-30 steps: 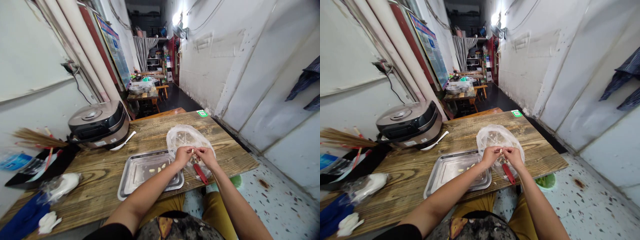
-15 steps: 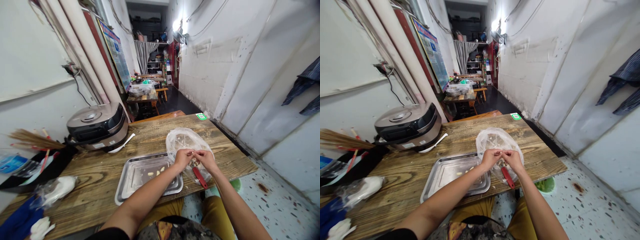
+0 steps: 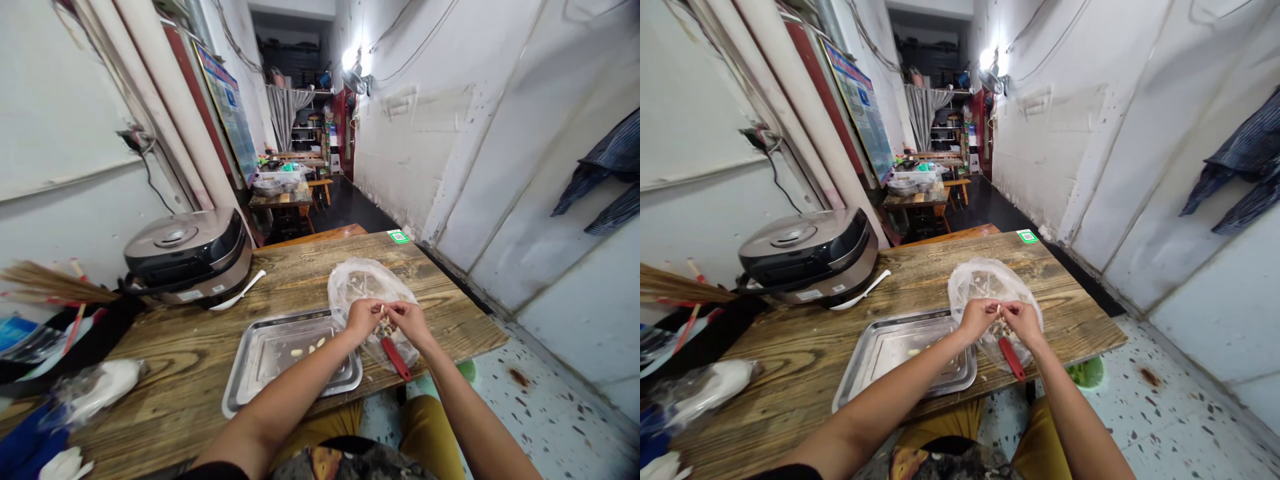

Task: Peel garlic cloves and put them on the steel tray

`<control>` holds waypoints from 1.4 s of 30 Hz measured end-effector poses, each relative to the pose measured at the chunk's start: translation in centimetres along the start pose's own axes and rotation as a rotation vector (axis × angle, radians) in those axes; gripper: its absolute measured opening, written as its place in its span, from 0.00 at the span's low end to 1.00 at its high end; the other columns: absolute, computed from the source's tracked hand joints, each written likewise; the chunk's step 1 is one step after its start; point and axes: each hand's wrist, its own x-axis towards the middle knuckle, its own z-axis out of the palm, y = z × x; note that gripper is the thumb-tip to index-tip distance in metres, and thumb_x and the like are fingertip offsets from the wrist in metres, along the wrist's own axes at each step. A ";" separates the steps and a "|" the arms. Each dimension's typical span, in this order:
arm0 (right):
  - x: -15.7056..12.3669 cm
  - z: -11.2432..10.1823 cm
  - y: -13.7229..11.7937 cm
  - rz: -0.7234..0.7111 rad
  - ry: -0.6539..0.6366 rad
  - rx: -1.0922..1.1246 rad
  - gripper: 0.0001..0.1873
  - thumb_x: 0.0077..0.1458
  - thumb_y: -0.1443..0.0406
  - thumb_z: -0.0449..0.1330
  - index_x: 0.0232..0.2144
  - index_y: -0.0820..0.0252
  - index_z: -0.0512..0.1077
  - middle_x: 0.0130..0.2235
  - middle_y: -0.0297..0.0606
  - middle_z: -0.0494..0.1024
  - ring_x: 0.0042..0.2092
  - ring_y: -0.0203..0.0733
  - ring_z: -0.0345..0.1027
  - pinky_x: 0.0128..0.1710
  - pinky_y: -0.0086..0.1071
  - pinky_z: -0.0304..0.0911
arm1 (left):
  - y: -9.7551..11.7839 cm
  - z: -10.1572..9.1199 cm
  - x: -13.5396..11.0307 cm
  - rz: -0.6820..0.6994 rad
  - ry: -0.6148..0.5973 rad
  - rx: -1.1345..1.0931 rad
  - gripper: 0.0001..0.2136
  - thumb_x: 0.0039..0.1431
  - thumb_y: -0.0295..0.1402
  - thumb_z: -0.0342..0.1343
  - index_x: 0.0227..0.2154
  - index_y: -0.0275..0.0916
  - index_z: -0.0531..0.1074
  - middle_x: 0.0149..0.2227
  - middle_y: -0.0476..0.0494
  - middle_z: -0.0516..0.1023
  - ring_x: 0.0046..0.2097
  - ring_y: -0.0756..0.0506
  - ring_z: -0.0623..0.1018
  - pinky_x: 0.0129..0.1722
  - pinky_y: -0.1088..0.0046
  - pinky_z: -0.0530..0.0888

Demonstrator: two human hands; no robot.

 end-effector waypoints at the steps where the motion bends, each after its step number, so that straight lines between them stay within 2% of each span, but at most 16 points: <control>1: 0.0 0.0 -0.1 -0.001 0.005 -0.005 0.15 0.40 0.57 0.60 0.25 0.64 0.74 0.16 0.30 0.69 0.18 0.32 0.58 0.18 0.26 0.54 | -0.1 0.0 0.0 -0.001 0.005 0.000 0.10 0.46 0.20 0.57 0.32 0.36 0.77 0.30 0.46 0.80 0.32 0.48 0.79 0.33 0.76 0.73; 7: 0.3 -0.4 0.0 0.012 -0.028 0.016 0.16 0.41 0.56 0.59 0.26 0.64 0.74 0.15 0.29 0.67 0.17 0.32 0.58 0.18 0.26 0.54 | -0.4 0.3 0.2 -0.039 0.008 -0.014 0.12 0.44 0.17 0.57 0.33 0.35 0.76 0.29 0.47 0.80 0.31 0.49 0.78 0.33 0.76 0.74; 13: 1.3 -0.4 1.9 0.019 0.069 -0.131 0.15 0.42 0.55 0.57 0.24 0.63 0.72 0.18 0.32 0.70 0.19 0.34 0.59 0.20 0.26 0.54 | -0.6 -0.4 0.9 -0.046 0.002 -0.007 0.17 0.44 0.21 0.59 0.40 0.33 0.75 0.33 0.43 0.80 0.34 0.48 0.78 0.37 0.74 0.74; 16: 2.2 -0.7 2.9 -0.008 0.130 -0.345 0.16 0.42 0.54 0.58 0.16 0.61 0.69 0.17 0.33 0.69 0.20 0.34 0.59 0.20 0.26 0.52 | -0.5 -2.5 0.6 -0.054 -0.077 0.040 0.15 0.47 0.25 0.57 0.40 0.34 0.75 0.34 0.43 0.80 0.34 0.48 0.78 0.35 0.75 0.73; 18: 2.9 -1.0 3.3 -0.049 0.095 -0.448 0.17 0.45 0.55 0.56 0.14 0.61 0.68 0.16 0.33 0.68 0.20 0.34 0.59 0.21 0.26 0.52 | -0.3 -4.7 -0.2 -0.038 -0.119 0.164 0.12 0.50 0.28 0.54 0.38 0.35 0.76 0.31 0.45 0.80 0.32 0.48 0.77 0.33 0.76 0.71; 21: 3.6 -1.4 3.4 -0.125 -0.064 -0.508 0.11 0.47 0.63 0.55 0.23 0.60 0.75 0.21 0.33 0.73 0.23 0.36 0.64 0.25 0.27 0.56 | 0.0 -8.5 -2.4 -0.026 -0.141 0.423 0.10 0.53 0.31 0.50 0.30 0.37 0.77 0.24 0.48 0.77 0.28 0.48 0.75 0.31 0.76 0.68; 24: 4.0 -1.7 3.5 -0.208 -0.224 -0.682 0.11 0.46 0.70 0.54 0.26 0.58 0.78 0.27 0.36 0.76 0.29 0.38 0.67 0.31 0.28 0.59 | -0.4 -11.4 -4.7 -0.078 -0.161 0.538 0.10 0.52 0.30 0.50 0.27 0.38 0.77 0.26 0.48 0.78 0.30 0.48 0.75 0.32 0.77 0.66; 27: 3.9 -1.7 3.9 -0.239 -0.349 -0.900 0.13 0.45 0.73 0.54 0.25 0.58 0.78 0.31 0.38 0.75 0.33 0.38 0.67 0.35 0.28 0.57 | -1.5 -12.8 -6.4 -0.104 -0.182 0.565 0.10 0.51 0.29 0.51 0.28 0.39 0.78 0.33 0.46 0.79 0.36 0.47 0.76 0.37 0.76 0.67; 29: 3.6 -1.6 4.3 -0.236 -0.377 -1.009 0.12 0.46 0.73 0.55 0.28 0.58 0.78 0.33 0.40 0.74 0.34 0.38 0.67 0.35 0.27 0.56 | -2.2 -13.2 -7.3 -0.112 -0.178 0.591 0.10 0.50 0.28 0.52 0.30 0.40 0.79 0.37 0.46 0.79 0.40 0.46 0.76 0.42 0.75 0.67; 33: 3.1 -1.6 5.0 -0.238 -0.341 -1.094 0.08 0.51 0.67 0.55 0.28 0.61 0.76 0.34 0.42 0.71 0.34 0.38 0.66 0.32 0.27 0.56 | -2.4 -13.0 -7.9 -0.113 -0.154 0.643 0.09 0.49 0.30 0.54 0.32 0.41 0.79 0.39 0.46 0.79 0.44 0.43 0.75 0.47 0.71 0.66; 35: 3.0 -1.7 5.3 -0.255 -0.292 -1.011 0.10 0.54 0.65 0.54 0.27 0.63 0.73 0.33 0.42 0.72 0.34 0.38 0.66 0.33 0.28 0.57 | -2.0 -12.3 -7.5 -0.095 -0.102 0.606 0.10 0.52 0.32 0.52 0.32 0.41 0.79 0.37 0.46 0.80 0.42 0.43 0.76 0.45 0.71 0.67; 38: 2.8 -1.6 5.6 -0.181 -0.239 -0.584 0.13 0.55 0.60 0.52 0.30 0.62 0.71 0.29 0.38 0.73 0.30 0.37 0.66 0.31 0.28 0.60 | -1.6 -9.9 -5.7 -0.154 -0.028 0.375 0.11 0.53 0.33 0.52 0.34 0.38 0.78 0.33 0.46 0.80 0.34 0.46 0.77 0.37 0.74 0.70; 40: 2.5 -1.2 5.8 -0.082 -0.249 -0.235 0.17 0.54 0.54 0.52 0.33 0.63 0.70 0.26 0.36 0.73 0.26 0.37 0.65 0.27 0.29 0.62 | -1.7 -7.4 -4.0 -0.223 -0.039 0.168 0.11 0.52 0.32 0.53 0.35 0.36 0.77 0.29 0.46 0.80 0.28 0.49 0.76 0.31 0.75 0.70; 42: 2.1 -0.6 6.0 -0.034 -0.227 -0.015 0.21 0.51 0.51 0.54 0.37 0.64 0.71 0.26 0.37 0.75 0.25 0.38 0.67 0.27 0.31 0.64 | -2.1 -4.8 -2.3 -0.245 -0.022 0.014 0.11 0.50 0.31 0.54 0.35 0.34 0.77 0.26 0.47 0.78 0.24 0.50 0.74 0.27 0.77 0.69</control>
